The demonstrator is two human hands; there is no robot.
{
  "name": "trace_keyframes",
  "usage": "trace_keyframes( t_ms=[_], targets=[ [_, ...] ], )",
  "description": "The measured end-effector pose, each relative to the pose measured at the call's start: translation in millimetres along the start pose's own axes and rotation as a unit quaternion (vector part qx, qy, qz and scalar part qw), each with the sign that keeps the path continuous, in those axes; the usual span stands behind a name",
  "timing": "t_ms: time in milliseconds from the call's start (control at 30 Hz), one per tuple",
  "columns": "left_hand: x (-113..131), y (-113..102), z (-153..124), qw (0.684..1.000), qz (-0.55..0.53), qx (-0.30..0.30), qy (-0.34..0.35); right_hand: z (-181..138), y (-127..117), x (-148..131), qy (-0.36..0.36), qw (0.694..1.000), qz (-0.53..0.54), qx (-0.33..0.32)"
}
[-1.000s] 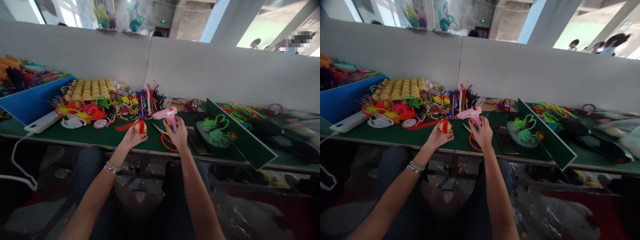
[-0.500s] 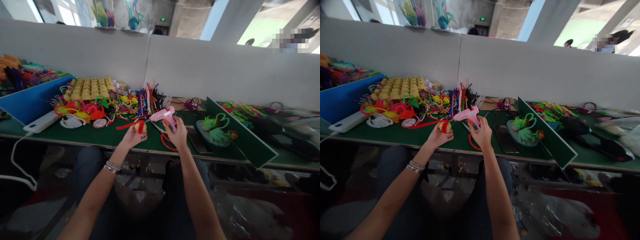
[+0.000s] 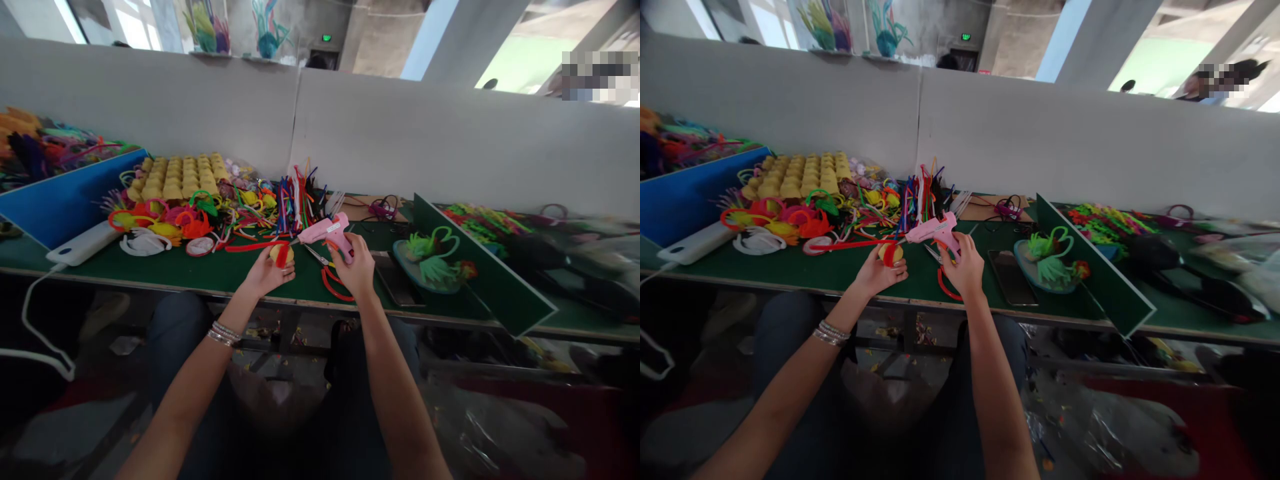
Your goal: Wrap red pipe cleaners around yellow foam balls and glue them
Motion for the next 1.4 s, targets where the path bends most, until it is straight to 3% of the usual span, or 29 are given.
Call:
trace_keyframes(
  t_ms=[333, 633, 1400],
  targets=[
    [0.0, 1.6, -0.1, 1.0, -0.005, -0.012, -0.001, -0.3, 2.0, 4.0, -0.003, 1.0, -0.014, -0.009],
    [0.8, -0.2, -0.9, 1.0, -0.014, 0.012, 0.008, -0.3, 1.9, 4.9, 0.01, 1.0, -0.013, -0.021],
    [1.9, 3.7, -3.8, 1.0, -0.001, 0.007, 0.017, -4.4, -11.5, -6.7, -0.028, 0.997, -0.054, 0.051]
  ],
)
Point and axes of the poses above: each hand's wrist, its own z-axis towards the middle knuckle, its own y-axis out of the palm, x = y × z, the point moved 9 cm from there along z, towards the middle knuckle, and after that the axes turned 9 degrees about -x, right-handed, at the moved point
